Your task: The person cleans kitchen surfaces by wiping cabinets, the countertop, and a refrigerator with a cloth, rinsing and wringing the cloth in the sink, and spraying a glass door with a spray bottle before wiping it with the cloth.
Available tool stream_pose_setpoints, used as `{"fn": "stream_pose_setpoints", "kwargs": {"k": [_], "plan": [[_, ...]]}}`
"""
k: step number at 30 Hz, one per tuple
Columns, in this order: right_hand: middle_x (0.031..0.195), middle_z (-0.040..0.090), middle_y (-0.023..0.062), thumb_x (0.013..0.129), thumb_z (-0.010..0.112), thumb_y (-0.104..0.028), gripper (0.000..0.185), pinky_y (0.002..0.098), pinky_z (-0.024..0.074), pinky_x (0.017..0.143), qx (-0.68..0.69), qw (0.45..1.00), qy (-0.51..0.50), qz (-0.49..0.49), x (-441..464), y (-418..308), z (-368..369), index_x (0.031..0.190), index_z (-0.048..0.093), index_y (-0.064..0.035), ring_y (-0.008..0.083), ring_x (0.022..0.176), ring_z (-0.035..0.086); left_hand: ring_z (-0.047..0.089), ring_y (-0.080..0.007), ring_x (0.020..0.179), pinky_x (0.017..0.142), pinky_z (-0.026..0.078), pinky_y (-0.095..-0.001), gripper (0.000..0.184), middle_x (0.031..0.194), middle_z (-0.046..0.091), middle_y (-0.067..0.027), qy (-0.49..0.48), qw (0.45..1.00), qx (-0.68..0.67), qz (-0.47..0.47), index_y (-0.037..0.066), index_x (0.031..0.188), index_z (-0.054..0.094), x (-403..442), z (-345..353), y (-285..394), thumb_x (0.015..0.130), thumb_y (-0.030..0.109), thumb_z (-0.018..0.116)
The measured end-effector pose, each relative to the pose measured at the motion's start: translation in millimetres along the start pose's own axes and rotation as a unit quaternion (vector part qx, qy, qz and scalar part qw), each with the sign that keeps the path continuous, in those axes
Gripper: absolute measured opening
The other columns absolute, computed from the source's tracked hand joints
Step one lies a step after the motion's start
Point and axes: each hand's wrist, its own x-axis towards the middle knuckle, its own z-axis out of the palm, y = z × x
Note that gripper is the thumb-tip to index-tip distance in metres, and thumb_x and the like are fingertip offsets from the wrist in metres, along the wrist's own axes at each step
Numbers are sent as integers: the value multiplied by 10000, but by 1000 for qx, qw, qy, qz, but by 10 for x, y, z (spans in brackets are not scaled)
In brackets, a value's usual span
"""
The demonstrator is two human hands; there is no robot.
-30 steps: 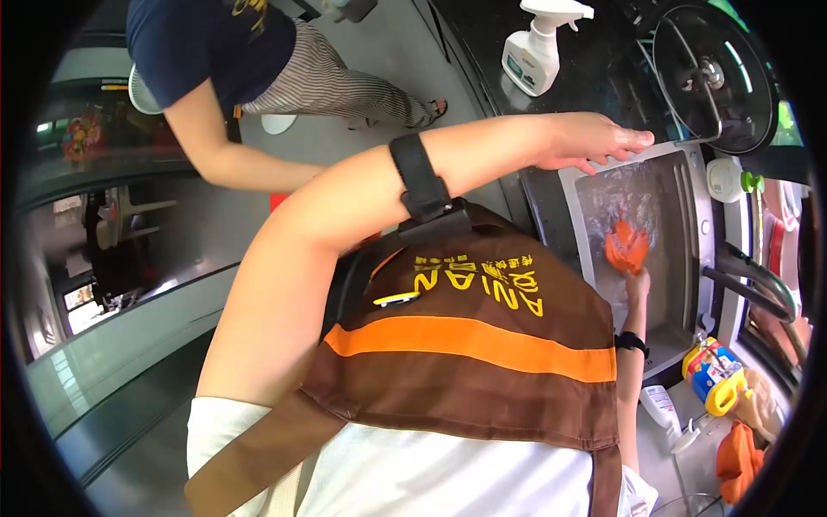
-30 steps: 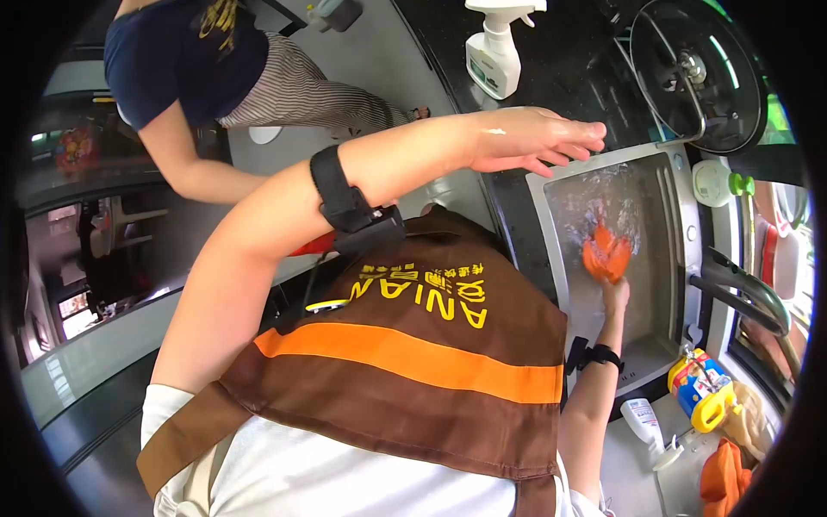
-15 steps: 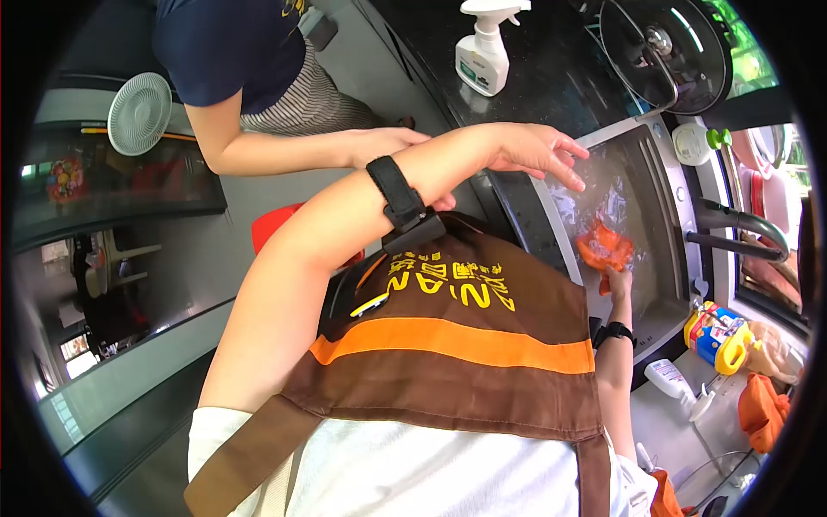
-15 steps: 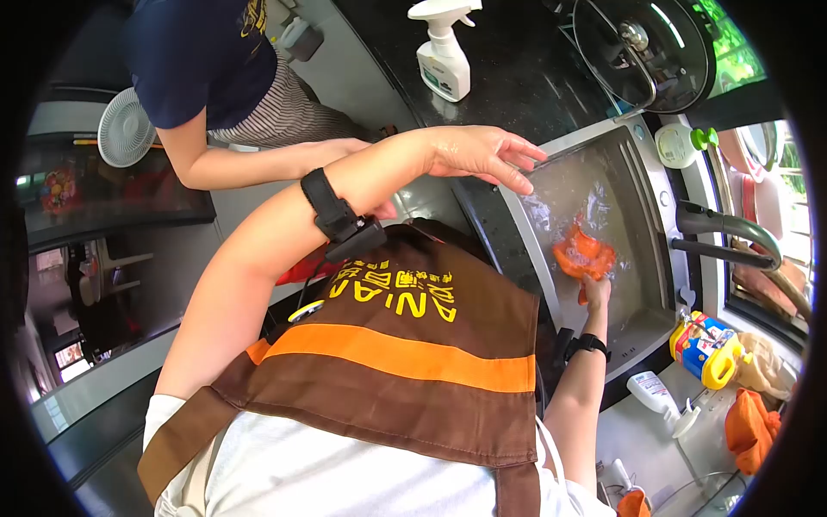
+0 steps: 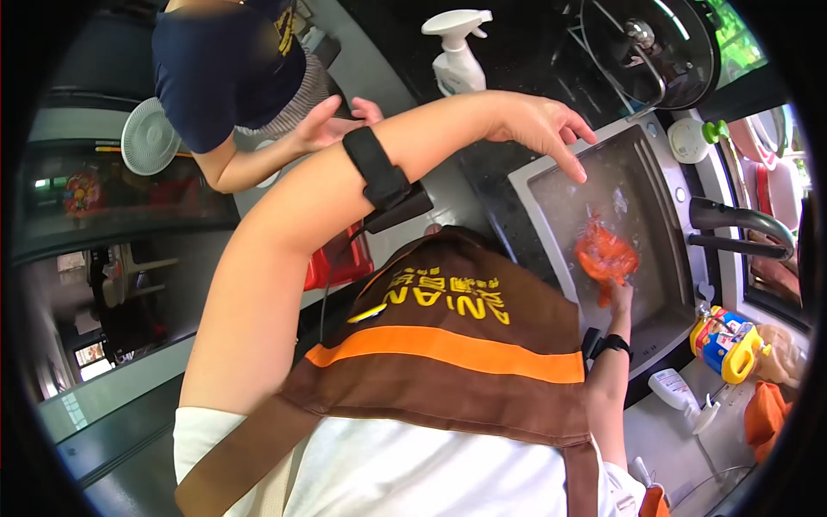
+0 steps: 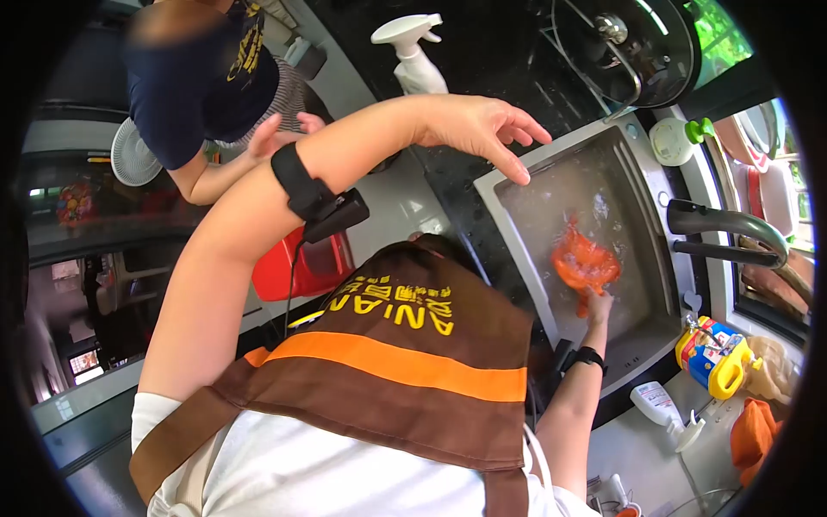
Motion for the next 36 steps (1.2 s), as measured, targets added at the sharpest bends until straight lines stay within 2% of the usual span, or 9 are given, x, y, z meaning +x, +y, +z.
{"fn": "stream_pose_setpoints", "kwargs": {"k": [9, 12, 15, 20, 23, 29, 31, 33, 36], "plan": [[791, 637, 101, 778, 690, -209, 350, 308, 508, 568, -132, 989, -60, -5, 319, -204, 266, 1061, 591, -29, 164, 598, 593, 557, -151, 931, 791, 468, -291, 354, 1032, 602, -62, 88, 991, -102, 21, 51, 1118, 570, 1263, 782, -133, 826, 226, 667], [821, 631, 94, 802, 654, -235, 333, 306, 515, 661, -305, 911, 72, -268, 963, 699, 448, 1035, 586, -7, 169, 669, 597, 515, -158, 1042, 822, 453, -361, 353, 1101, 584, -21, 16, 972, -195, -134, 134, 1145, 565, 1761, 1217, -624, 850, 325, 605], [902, 623, 81, 771, 557, -89, 238, 279, 487, 718, 105, 970, -221, 19, 575, 215, 430, 982, 601, 12, 155, 814, 591, 460, -210, 1142, 861, 425, -448, 416, 1199, 534, -69, -49, 954, -192, -227, 149, 1160, 555, 2091, 1588, -1067, 841, 416, 582], [709, 417, -16, 707, 445, -16, 46, 261, 416, 639, 259, 941, -136, -172, -314, -825, 168, 716, 430, -59, 99, 657, 428, 334, -373, 1272, 879, 400, -615, 730, 1386, 367, -167, -85, 894, -374, -230, 102, 1317, 431, 2332, 1980, -1436, 836, 650, 435], [711, 395, 6, 701, 429, -16, 53, 289, 417, 658, 228, 928, -84, -283, -864, -1490, 328, 710, 390, -50, 124, 668, 415, 598, -194, 829, 616, 498, -411, 584, 982, 605, -66, -17, 916, -396, -58, 68, 995, 574, 2130, 2022, -1222, 887, 605, 373], [863, 533, 179, 778, 568, -150, 203, 400, 450, 707, -2, 956, 121, -268, 118, -1026, 735, 864, 454, -6, 299, 787, 542, 609, -199, 777, 568, 482, -376, 267, 802, 623, -64, 92, 660, -742, -66, 40, 879, 605, 3301, 2589, -2085, 865, 286, 503], [926, 547, 213, 810, 593, -223, 274, 428, 450, 711, 344, 936, -15, -73, 484, -813, 681, 908, 460, -5, 382, 816, 550, 602, -226, 708, 608, 481, -361, 193, 812, 642, -98, 42, 863, -479, -155, 49, 940, 606, 2854, 2209, -1464, 835, 83, 446], [993, 539, 233, 827, 588, -235, 301, 454, 460, 723, -231, 883, -4, -408, 683, -534, 589, 1000, 488, -11, 407, 870, 551, 604, -240, 673, 568, 478, -373, 197, 794, 643, -96, 74, 918, -350, -174, 48, 946, 615, 3055, 2249, -1788, 829, 91, 462], [853, 628, 179, 806, 630, -239, 265, 435, 491, 625, -429, 878, -9, -214, 1148, 37, 455, 964, 603, -28, 366, 761, 611, 609, -254, 645, 529, 481, -385, 224, 797, 650, -95, 50, 975, -70, -207, 56, 987, 627, 3039, 2065, -2042, 831, 144, 492]]}}
